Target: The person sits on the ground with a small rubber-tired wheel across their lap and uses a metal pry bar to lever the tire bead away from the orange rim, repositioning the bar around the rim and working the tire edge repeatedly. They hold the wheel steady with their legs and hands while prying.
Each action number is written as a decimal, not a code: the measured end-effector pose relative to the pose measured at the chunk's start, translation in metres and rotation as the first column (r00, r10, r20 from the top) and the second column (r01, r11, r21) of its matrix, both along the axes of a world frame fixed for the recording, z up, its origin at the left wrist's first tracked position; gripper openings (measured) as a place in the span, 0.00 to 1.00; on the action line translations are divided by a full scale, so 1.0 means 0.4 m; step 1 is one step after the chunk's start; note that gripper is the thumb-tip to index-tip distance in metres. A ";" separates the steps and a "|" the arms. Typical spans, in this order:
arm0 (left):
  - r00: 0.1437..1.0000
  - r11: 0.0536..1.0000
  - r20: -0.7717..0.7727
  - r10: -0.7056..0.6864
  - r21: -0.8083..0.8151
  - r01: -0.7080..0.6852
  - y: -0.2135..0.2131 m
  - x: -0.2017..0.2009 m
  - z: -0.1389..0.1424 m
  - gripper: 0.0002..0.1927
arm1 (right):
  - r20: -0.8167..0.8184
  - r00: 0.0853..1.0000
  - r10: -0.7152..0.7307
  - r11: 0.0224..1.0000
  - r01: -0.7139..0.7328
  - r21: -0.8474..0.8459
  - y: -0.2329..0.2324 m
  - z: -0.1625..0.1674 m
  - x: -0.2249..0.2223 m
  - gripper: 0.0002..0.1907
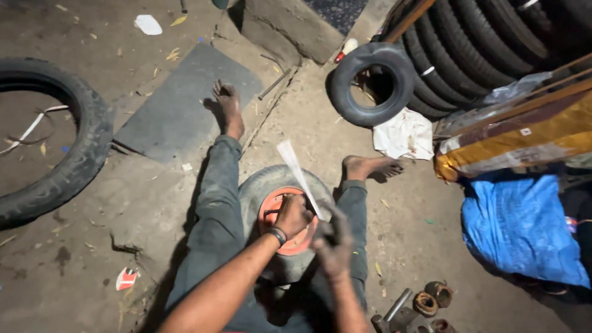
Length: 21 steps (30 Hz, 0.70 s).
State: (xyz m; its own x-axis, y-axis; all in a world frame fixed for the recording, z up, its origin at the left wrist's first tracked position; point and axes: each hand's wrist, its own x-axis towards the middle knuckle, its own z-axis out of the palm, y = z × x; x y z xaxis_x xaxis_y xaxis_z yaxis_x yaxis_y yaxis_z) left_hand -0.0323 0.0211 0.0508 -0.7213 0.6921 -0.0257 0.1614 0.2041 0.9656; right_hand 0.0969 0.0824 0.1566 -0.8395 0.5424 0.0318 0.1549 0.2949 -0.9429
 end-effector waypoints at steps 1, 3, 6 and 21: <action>0.993 0.999 -0.115 0.033 0.021 -0.031 -0.005 0.005 0.015 0.16 | -0.004 0.999 -0.049 0.993 0.050 0.104 0.051 0.012 0.003 0.39; 0.996 0.997 -0.076 0.036 0.076 -0.031 -0.027 0.037 0.039 0.16 | -0.076 0.993 -0.089 0.928 0.110 0.357 0.123 0.044 -0.035 0.31; 0.989 0.986 0.146 -0.004 0.166 -0.020 -0.043 0.080 0.055 0.10 | 0.126 0.960 -0.251 0.936 0.208 0.283 0.096 0.071 -0.119 0.26; 0.982 0.980 -0.118 -0.145 0.123 0.159 -0.082 0.003 -0.024 0.07 | 0.317 0.894 -0.316 0.922 0.210 0.326 0.066 0.061 0.139 0.19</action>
